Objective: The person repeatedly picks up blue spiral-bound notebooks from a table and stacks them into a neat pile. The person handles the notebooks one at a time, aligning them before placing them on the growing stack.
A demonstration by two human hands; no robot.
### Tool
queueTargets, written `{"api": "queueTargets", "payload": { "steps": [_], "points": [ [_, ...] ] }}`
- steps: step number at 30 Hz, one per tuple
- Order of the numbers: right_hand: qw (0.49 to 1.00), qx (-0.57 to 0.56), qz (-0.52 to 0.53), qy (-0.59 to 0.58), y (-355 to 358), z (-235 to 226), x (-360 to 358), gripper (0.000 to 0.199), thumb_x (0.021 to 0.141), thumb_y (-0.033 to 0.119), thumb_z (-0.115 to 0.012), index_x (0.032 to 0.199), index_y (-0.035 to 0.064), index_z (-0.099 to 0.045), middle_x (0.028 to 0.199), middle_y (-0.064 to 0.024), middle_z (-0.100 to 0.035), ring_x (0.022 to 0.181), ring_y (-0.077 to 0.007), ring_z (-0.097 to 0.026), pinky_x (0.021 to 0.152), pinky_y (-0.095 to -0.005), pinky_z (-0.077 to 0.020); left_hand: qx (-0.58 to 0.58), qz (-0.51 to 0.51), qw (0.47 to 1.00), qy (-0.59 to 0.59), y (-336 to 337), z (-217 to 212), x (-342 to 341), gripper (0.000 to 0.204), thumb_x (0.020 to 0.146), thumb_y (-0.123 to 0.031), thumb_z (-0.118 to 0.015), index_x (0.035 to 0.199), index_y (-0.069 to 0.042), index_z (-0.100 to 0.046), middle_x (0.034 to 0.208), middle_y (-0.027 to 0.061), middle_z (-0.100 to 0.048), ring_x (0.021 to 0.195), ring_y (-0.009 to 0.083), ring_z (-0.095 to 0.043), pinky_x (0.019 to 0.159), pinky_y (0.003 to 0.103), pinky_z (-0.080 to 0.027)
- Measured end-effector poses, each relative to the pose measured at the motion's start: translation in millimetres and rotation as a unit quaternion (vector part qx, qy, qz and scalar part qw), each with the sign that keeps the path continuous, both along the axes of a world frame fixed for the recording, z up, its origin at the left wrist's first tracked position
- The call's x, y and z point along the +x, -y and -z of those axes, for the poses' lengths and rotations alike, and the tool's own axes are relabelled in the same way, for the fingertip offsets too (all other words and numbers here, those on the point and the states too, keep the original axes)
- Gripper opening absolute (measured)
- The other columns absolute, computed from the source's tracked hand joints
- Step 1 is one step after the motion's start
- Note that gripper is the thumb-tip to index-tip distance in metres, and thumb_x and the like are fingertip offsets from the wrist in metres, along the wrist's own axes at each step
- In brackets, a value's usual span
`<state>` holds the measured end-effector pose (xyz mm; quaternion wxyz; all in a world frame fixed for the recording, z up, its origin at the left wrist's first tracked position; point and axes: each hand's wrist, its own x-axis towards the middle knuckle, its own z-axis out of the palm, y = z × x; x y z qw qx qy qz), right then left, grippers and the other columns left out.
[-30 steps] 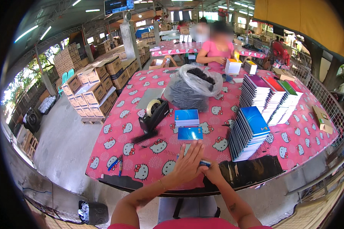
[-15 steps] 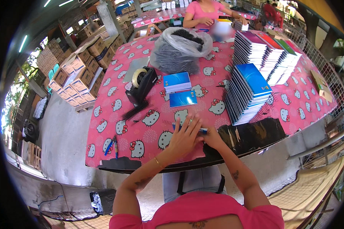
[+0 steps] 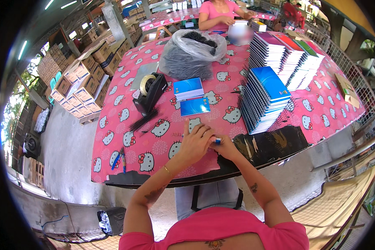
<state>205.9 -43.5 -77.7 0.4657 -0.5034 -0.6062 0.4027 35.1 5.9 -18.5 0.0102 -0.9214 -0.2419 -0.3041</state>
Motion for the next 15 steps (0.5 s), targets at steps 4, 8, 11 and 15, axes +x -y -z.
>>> {"api": "queueTargets", "payload": {
  "steps": [4,8,11,15],
  "points": [
    [0.999,0.037,0.003,-0.011,-1.2,0.1,-2.3,0.015,0.087,0.005,-0.070,0.101,-0.0008,-0.068,0.083,-0.0093,-0.069,0.076,-0.0100,-0.059,0.070,-0.0318,-0.0498,-0.028,0.018,0.999,0.005,3.9,4.6,-0.4,0.023,0.095,-0.028,-0.063,0.110,-0.010,-0.063,0.110,0.0086,-0.061,0.113,0.0272,-0.057,0.116,0.060,-0.021],
    [1.000,-0.005,-0.002,-0.012,-0.6,2.5,1.0,0.021,0.086,0.005,-0.070,0.106,-0.0006,-0.068,0.082,-0.0111,-0.069,0.075,-0.0119,-0.059,0.071,-0.0319,-0.0499,-0.030,0.014,0.999,-0.020,0.7,1.7,0.6,0.023,0.095,-0.028,-0.062,0.109,-0.010,-0.062,0.107,0.0101,-0.060,0.110,0.0296,-0.058,0.114,0.059,-0.026],
    [1.000,0.003,0.001,0.018,1.4,-3.2,1.6,0.027,0.085,0.005,-0.072,0.112,0.0004,-0.070,0.087,-0.0119,-0.070,0.077,-0.0127,-0.062,0.073,-0.0311,-0.0507,-0.037,0.030,0.999,0.010,3.2,5.3,2.2,0.023,0.095,-0.026,-0.063,0.110,-0.009,-0.062,0.105,0.0106,-0.061,0.107,0.0306,-0.059,0.110,0.057,-0.033],
    [0.992,0.110,0.029,0.049,16.2,-31.6,18.9,0.029,0.087,0.008,-0.073,0.114,0.0007,-0.070,0.093,-0.0113,-0.072,0.080,-0.0137,-0.065,0.074,-0.0304,-0.0515,-0.060,0.017,0.996,0.058,7.6,-1.5,1.9,0.022,0.094,-0.022,-0.064,0.111,-0.009,-0.064,0.102,0.0103,-0.064,0.102,0.0302,-0.061,0.104,0.052,-0.040]
  ]
}}
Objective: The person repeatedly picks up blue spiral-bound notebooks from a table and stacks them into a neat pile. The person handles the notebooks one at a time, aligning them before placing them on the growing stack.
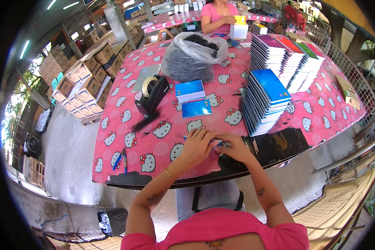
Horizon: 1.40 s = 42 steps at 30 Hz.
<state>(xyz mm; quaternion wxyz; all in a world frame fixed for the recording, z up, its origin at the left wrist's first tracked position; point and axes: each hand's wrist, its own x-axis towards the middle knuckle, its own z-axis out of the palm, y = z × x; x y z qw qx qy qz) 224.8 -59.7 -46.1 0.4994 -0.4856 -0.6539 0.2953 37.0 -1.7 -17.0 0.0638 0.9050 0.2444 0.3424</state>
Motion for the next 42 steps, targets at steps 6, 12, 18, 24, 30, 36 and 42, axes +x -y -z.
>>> {"api": "queueTargets", "payload": {
  "steps": [6,12,18,24,30,36,42],
  "points": [
    [0.990,-0.137,-0.031,-0.014,2.0,-15.3,31.1,0.018,0.089,0.008,-0.072,0.104,-0.0019,-0.072,0.092,-0.0074,-0.071,0.083,-0.0124,-0.066,0.078,-0.0271,-0.0540,0.005,0.041,0.999,-0.003,-5.3,5.9,-2.9,0.019,0.091,-0.018,-0.066,0.109,-0.010,-0.066,0.097,0.0088,-0.065,0.096,0.0302,-0.062,0.100,0.048,-0.043],
    [0.995,-0.051,-0.083,0.006,-6.9,-21.5,36.6,0.012,0.086,0.008,-0.073,0.094,-0.0002,-0.071,0.089,-0.0069,-0.070,0.080,-0.0131,-0.067,0.073,-0.0272,-0.0535,-0.023,0.050,0.998,-0.019,-7.9,-1.1,-3.4,0.021,0.089,-0.019,-0.068,0.108,-0.010,-0.067,0.097,0.0094,-0.065,0.094,0.0308,-0.062,0.090,0.044,-0.045],
    [0.995,0.050,0.070,0.048,-5.9,-18.9,5.1,0.013,0.076,0.003,-0.071,0.080,0.0005,-0.059,0.075,-0.0123,-0.059,0.066,-0.0234,-0.063,0.062,-0.0333,-0.0490,-0.035,0.041,0.996,-0.076,-8.0,-13.1,-5.7,0.023,0.087,-0.017,-0.069,0.107,-0.008,-0.066,0.097,0.0134,-0.066,0.089,0.0342,-0.063,0.078,0.045,-0.049],
    [0.952,0.196,0.233,-0.022,37.2,-92.4,-2.2,0.041,0.082,0.013,-0.076,0.119,0.0030,-0.063,0.115,-0.0178,-0.063,0.106,-0.0293,-0.063,0.086,-0.0383,-0.0510,-0.047,0.004,0.996,0.072,0.2,-90.1,24.5,0.020,0.087,-0.008,-0.068,0.106,-0.004,-0.064,0.084,0.0144,-0.063,0.076,0.0342,-0.065,0.062,0.043,-0.052],
    [0.956,0.240,0.142,-0.088,62.5,-174.4,38.3,0.075,0.089,0.020,-0.073,0.151,-0.0003,-0.036,0.144,-0.0190,-0.048,0.130,-0.0273,-0.050,0.108,-0.0432,-0.0408,-0.259,0.193,0.912,0.252,16.4,-211.3,112.6,0.024,0.093,-0.013,-0.068,0.112,0.000,-0.063,0.099,0.0171,-0.067,0.085,0.0332,-0.066,0.072,0.037,-0.054],
    [0.953,0.100,0.112,-0.263,28.4,-230.4,121.7,0.058,0.095,0.003,-0.058,0.150,-0.0015,-0.038,0.121,-0.0155,-0.066,0.105,-0.0183,-0.065,0.092,-0.0312,-0.0515,0.069,0.188,0.967,0.161,-76.3,-219.4,194.3,0.036,0.094,-0.028,-0.067,0.124,-0.008,-0.066,0.126,0.0171,-0.060,0.115,0.0322,-0.059,0.094,0.041,-0.048],
    [0.945,0.034,0.256,0.201,5.2,-167.9,183.0,0.045,0.091,0.021,-0.065,0.133,0.0028,-0.062,0.130,-0.0238,-0.062,0.118,-0.0378,-0.061,0.103,-0.0417,-0.0456,0.084,0.033,0.995,-0.041,-98.9,-148.1,220.2,0.036,0.097,-0.038,-0.059,0.125,-0.017,-0.068,0.132,0.0147,-0.058,0.128,0.0320,-0.049,0.103,0.055,-0.036]
  ]
}}
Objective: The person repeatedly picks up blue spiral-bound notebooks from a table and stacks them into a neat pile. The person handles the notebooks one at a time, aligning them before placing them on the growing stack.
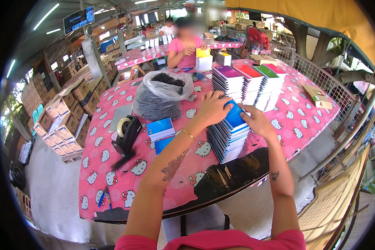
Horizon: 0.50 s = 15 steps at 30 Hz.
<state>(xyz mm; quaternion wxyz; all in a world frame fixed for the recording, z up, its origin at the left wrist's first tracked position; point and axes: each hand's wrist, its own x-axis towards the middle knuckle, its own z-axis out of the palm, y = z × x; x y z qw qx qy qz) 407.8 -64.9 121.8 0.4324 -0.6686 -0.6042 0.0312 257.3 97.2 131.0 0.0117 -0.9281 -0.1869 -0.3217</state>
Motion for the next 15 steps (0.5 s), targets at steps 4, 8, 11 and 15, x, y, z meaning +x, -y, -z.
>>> {"api": "queueTargets", "payload": {
  "steps": [4,8,11,15],
  "points": [
    [0.981,0.142,0.100,0.089,21.9,-12.2,-28.8,0.040,0.092,0.018,-0.066,0.130,0.0053,-0.064,0.137,-0.0209,-0.058,0.121,-0.0380,-0.059,0.104,-0.0438,-0.0442,-0.002,0.019,0.978,0.208,-32.8,13.4,-15.1,0.031,0.097,-0.037,-0.059,0.116,-0.014,-0.071,0.120,0.0162,-0.064,0.114,0.0331,-0.058,0.094,0.051,-0.044],
    [0.956,0.280,0.068,0.055,67.3,-28.6,-86.0,0.030,0.091,0.011,-0.066,0.119,0.0006,-0.068,0.128,-0.0203,-0.062,0.115,-0.0352,-0.061,0.099,-0.0421,-0.0468,-0.123,0.015,0.992,0.000,-114.2,83.4,-146.6,0.040,0.091,-0.040,-0.066,0.114,-0.008,-0.070,0.094,0.0176,-0.067,0.089,0.0388,-0.065,0.079,0.046,-0.052],
    [0.959,0.278,-0.044,0.030,78.9,-1.4,-110.8,0.026,0.088,0.006,-0.065,0.113,-0.0004,-0.070,0.121,-0.0200,-0.066,0.110,-0.0333,-0.064,0.096,-0.0410,-0.0486,-0.124,-0.018,0.986,-0.106,-110.4,159.2,-191.8,0.044,0.088,-0.043,-0.068,0.113,-0.006,-0.070,0.102,0.0163,-0.067,0.098,0.0369,-0.064,0.085,0.047,-0.052],
    [0.967,0.182,-0.176,0.020,51.7,36.8,-145.2,0.032,0.080,0.002,-0.073,0.112,0.0052,-0.070,0.121,-0.0142,-0.065,0.110,-0.0316,-0.063,0.094,-0.0395,-0.0489,-0.125,-0.052,0.988,-0.072,-90.2,185.9,-202.8,0.048,0.090,-0.044,-0.066,0.117,-0.005,-0.068,0.115,0.0172,-0.064,0.109,0.0357,-0.061,0.093,0.045,-0.050]
  ]
}}
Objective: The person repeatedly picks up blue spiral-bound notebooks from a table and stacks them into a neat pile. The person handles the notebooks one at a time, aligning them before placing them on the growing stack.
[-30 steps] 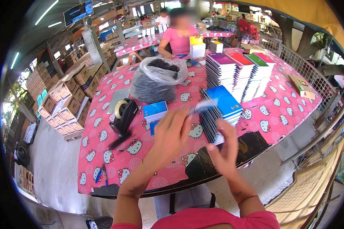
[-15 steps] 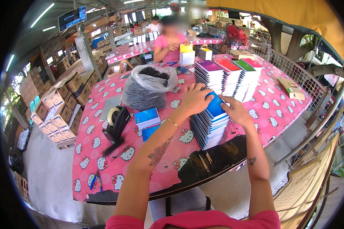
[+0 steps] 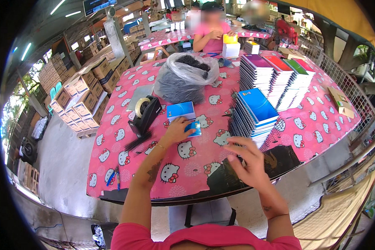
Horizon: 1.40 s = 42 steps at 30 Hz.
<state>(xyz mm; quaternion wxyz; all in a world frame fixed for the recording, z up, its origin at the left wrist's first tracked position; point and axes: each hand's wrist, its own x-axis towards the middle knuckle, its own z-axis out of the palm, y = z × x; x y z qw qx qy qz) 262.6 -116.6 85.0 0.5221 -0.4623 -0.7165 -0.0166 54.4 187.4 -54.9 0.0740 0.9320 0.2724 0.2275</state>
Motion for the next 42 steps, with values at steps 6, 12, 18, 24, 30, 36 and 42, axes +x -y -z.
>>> {"api": "queueTargets", "payload": {
  "steps": [6,12,18,24,30,36,42],
  "points": [
    [0.981,-0.154,-0.081,0.083,10.8,97.6,-24.3,0.053,0.082,0.013,-0.077,0.132,0.0135,-0.061,0.131,-0.0113,-0.060,0.115,-0.0315,-0.060,0.099,-0.0445,-0.0459,0.001,0.117,0.992,-0.044,148.1,-2.4,-35.8,0.076,0.085,-0.052,-0.068,0.136,0.001,-0.052,0.134,0.0266,-0.050,0.123,0.0441,-0.049,0.104,0.053,-0.041],
    [0.955,-0.149,-0.120,0.227,35.5,137.5,-61.2,0.061,0.081,0.012,-0.075,0.139,0.0161,-0.055,0.129,-0.0099,-0.060,0.112,-0.0326,-0.061,0.097,-0.0467,-0.0471,0.056,0.124,0.975,-0.178,254.2,-0.2,-80.2,0.070,0.088,-0.043,-0.072,0.138,0.000,-0.050,0.139,0.0270,-0.049,0.128,0.0440,-0.048,0.105,0.052,-0.041],
    [0.979,-0.180,-0.094,-0.010,-20.3,119.3,-50.1,0.028,0.083,0.005,-0.073,0.110,0.0052,-0.069,0.094,-0.0166,-0.066,0.078,-0.0359,-0.065,0.069,-0.0390,-0.0531,-0.253,-0.046,0.962,0.092,169.6,-63.4,-103.4,0.041,0.087,-0.031,-0.073,0.114,-0.003,-0.063,0.102,0.0194,-0.067,0.094,0.0376,-0.064,0.083,0.045,-0.052],
    [0.947,-0.264,-0.167,-0.068,-71.8,128.7,-40.7,0.036,0.087,0.014,-0.076,0.120,0.0024,-0.066,0.109,-0.0132,-0.069,0.093,-0.0266,-0.069,0.081,-0.0352,-0.0531,0.132,-0.222,0.965,0.046,73.6,14.8,-146.0,0.017,0.096,-0.018,-0.061,0.102,-0.002,-0.061,0.100,0.0176,-0.064,0.088,0.0379,-0.061,0.076,0.047,-0.049],
    [0.895,-0.280,-0.136,-0.318,-66.0,159.8,-66.6,0.045,0.087,0.007,-0.077,0.126,0.0031,-0.056,0.119,-0.0100,-0.063,0.108,-0.0180,-0.062,0.094,-0.0345,-0.0500,-0.185,-0.241,0.917,0.259,167.7,-39.1,-97.2,0.022,0.099,-0.012,-0.055,0.118,-0.001,-0.054,0.098,0.0196,-0.062,0.086,0.0386,-0.061,0.070,0.049,-0.047],
    [0.907,-0.223,-0.102,-0.341,-75.9,157.1,-81.3,0.039,0.087,0.008,-0.075,0.119,0.0059,-0.052,0.106,-0.0055,-0.060,0.093,-0.0125,-0.059,0.076,-0.0263,-0.0510,-0.155,-0.149,0.959,0.187,206.1,-21.0,-67.9,0.046,0.096,-0.005,-0.053,0.142,-0.006,-0.047,0.129,0.0317,-0.052,0.113,0.0497,-0.056,0.089,0.050,-0.049],
    [0.863,-0.306,-0.107,-0.387,-74.3,146.2,-73.9,0.040,0.086,0.011,-0.077,0.118,0.0092,-0.053,0.101,-0.0032,-0.059,0.081,-0.0083,-0.058,0.054,-0.0211,-0.0477,-0.173,-0.141,0.949,0.224,214.8,-13.6,-53.9,0.054,0.094,-0.001,-0.052,0.147,-0.010,-0.044,0.145,0.0349,-0.040,0.129,0.0517,-0.046,0.106,0.049,-0.042]
  ]
}}
